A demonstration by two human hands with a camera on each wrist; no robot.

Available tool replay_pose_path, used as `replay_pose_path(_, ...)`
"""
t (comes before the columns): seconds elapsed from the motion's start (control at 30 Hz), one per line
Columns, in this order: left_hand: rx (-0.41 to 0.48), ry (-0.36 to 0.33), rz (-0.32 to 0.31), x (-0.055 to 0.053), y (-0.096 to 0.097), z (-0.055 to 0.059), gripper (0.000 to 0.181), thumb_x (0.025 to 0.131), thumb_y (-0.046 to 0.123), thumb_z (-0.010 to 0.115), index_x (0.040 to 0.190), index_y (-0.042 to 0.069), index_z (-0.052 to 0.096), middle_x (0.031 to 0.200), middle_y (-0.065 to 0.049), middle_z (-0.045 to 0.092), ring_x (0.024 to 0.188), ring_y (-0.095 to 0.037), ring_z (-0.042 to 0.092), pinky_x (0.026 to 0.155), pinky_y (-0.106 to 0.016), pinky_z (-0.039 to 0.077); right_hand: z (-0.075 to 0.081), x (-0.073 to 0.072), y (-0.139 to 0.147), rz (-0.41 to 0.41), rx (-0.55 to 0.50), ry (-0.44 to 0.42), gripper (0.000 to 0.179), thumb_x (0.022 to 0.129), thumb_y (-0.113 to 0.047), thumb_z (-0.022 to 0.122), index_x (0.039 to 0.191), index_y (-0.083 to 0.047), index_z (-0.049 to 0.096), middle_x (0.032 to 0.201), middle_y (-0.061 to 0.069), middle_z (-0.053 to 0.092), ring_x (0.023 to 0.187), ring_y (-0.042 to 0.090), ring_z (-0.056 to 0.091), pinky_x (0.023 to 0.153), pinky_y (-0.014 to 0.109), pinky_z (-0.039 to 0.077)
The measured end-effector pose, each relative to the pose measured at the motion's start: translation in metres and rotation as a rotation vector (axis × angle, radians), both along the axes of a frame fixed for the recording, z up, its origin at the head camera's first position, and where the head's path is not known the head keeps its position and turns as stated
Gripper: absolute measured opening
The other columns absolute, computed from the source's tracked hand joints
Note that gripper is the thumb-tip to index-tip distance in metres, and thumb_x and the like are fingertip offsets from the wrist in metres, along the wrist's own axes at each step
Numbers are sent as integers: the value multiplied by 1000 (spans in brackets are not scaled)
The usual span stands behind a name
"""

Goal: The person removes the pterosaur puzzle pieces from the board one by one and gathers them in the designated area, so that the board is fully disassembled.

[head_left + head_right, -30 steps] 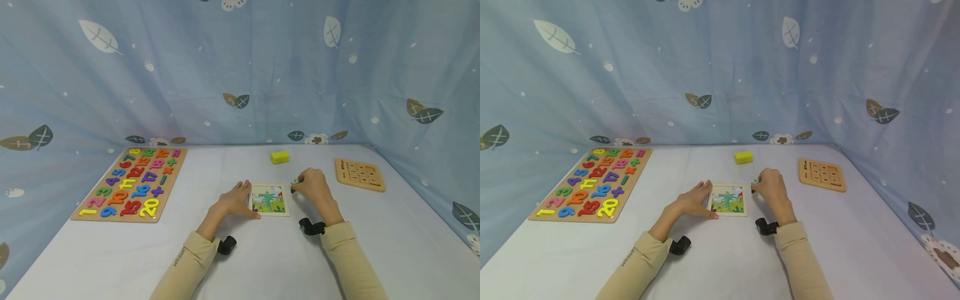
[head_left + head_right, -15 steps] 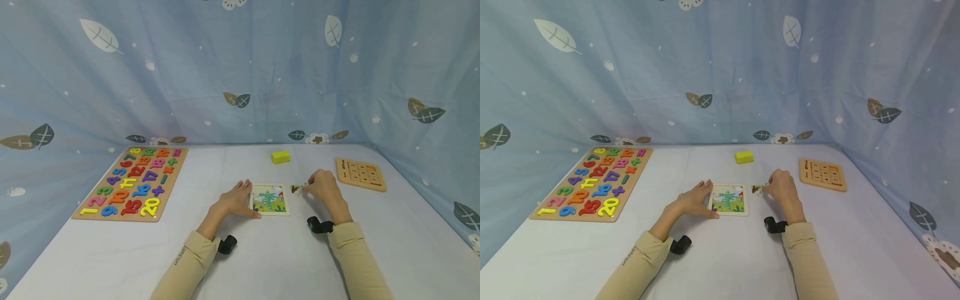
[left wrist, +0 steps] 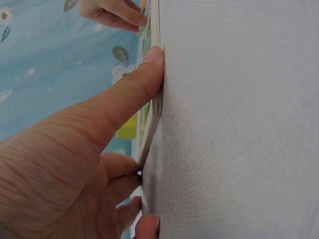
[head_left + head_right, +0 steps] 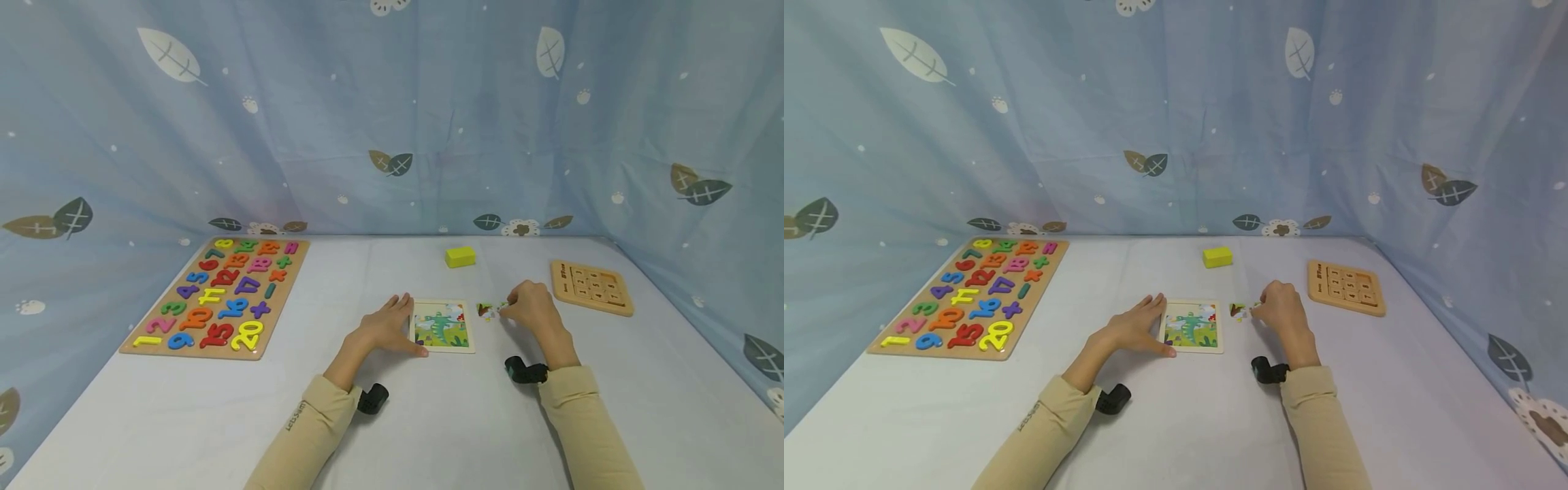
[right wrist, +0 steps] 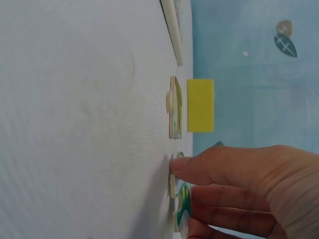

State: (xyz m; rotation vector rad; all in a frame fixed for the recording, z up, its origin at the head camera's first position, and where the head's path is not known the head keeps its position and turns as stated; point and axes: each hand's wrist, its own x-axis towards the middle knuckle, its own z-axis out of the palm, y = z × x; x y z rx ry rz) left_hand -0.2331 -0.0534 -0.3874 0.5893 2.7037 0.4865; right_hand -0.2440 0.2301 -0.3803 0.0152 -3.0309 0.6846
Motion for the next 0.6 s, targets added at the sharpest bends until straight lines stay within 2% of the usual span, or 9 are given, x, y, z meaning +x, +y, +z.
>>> replay_pose_path(0.6,-4,-4,4,2,1,3,108,76,53,76,154,7,18,163,-5,12,151,-24,9,112,-56,29,0,-1,0,-25,-9,-49,42,78,-15,73,107,16,65,110,34,64,94,42,65,74,45,55)
